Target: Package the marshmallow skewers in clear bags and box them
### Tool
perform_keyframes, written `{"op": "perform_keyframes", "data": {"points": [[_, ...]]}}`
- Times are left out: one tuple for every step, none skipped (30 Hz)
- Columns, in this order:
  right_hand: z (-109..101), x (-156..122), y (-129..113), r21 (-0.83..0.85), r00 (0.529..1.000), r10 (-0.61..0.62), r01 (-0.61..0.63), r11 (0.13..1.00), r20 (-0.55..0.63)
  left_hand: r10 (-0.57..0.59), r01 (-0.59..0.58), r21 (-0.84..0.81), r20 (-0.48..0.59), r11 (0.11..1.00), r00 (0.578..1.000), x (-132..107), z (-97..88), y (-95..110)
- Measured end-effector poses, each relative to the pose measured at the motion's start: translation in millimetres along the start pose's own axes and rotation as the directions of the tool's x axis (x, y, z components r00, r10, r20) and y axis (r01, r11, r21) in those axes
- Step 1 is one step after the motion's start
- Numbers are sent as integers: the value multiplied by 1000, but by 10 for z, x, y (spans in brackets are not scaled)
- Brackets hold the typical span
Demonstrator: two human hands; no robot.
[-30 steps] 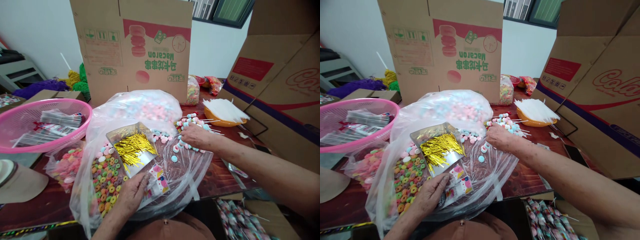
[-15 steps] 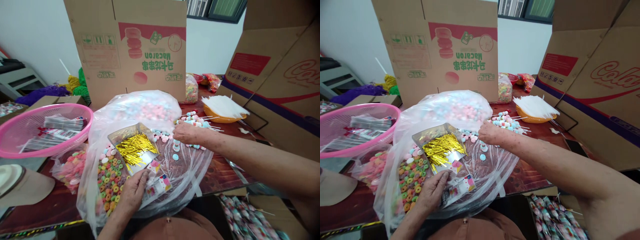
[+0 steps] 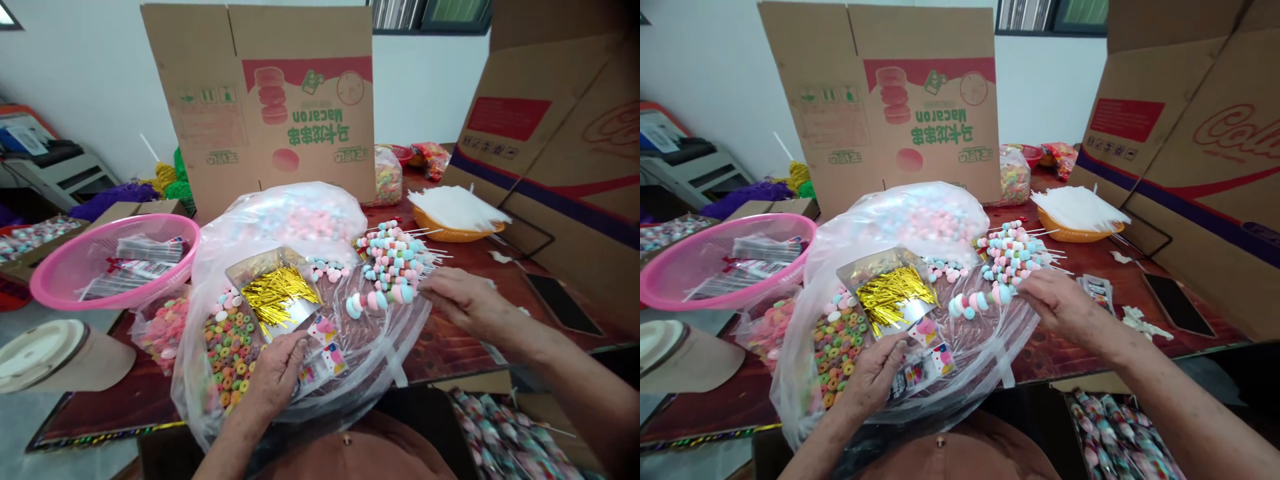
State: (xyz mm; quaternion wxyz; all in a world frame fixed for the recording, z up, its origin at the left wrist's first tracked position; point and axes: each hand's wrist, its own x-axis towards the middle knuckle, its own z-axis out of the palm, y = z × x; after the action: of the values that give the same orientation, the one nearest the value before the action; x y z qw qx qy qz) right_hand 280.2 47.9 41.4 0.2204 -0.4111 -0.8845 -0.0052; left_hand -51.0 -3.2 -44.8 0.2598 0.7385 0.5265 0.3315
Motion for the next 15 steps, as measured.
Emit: {"op": "perform_keyframes", "data": {"points": [[22,-18,-42,21,1000,-11,12,1000,-16,7,-7,1,8,1000,1000,7,10,19],[46,-30,-76,35,999,-20,21,999,-25,19,-19,1,15,1000,1000,12,16,37],[72,-40,-101,43,999,-29,30,999,-33,31,-32,1,21,1000,999,15,18,54],[97,-50,-120,43,999,-34,36,998,-38,44,-44,3,23,999,999,16,17,70],[120,-62,-134,40,998,-40,41,998,-41,53,-54,6,24,999,998,15,13,86],[141,-74,-143,39,998,-47,48,998,-44,60,-60,10,24,998,998,14,5,102],[157,-87,-148,41,998,-52,54,998,-41,63,-64,12,28,998,998,13,-3,117],[169,-100,-151,45,998,-59,61,997,-33,61,-61,14,36,998,998,12,-13,131],[174,-112,-151,51,997,-67,68,996,-23,57,-58,15,44,998,997,11,-23,145],[172,-120,-148,56,997,-72,73,996,-16,53,-54,18,53,998,997,10,-33,156],[164,-126,-143,60,997,-72,73,996,-19,52,-53,21,62,998,997,9,-42,165],[150,-130,-137,63,997,-64,66,996,-31,55,-57,24,71,998,996,8,-49,172],[132,-130,-129,66,997,-50,53,996,-51,65,-67,26,78,997,995,7,-55,177],[115,-129,-123,65,997,-34,38,997,-73,75,-78,27,86,997,993,5,-58,180],[100,-128,-120,63,996,-20,26,998,-92,84,-87,25,93,996,992,4,-58,181]]}}
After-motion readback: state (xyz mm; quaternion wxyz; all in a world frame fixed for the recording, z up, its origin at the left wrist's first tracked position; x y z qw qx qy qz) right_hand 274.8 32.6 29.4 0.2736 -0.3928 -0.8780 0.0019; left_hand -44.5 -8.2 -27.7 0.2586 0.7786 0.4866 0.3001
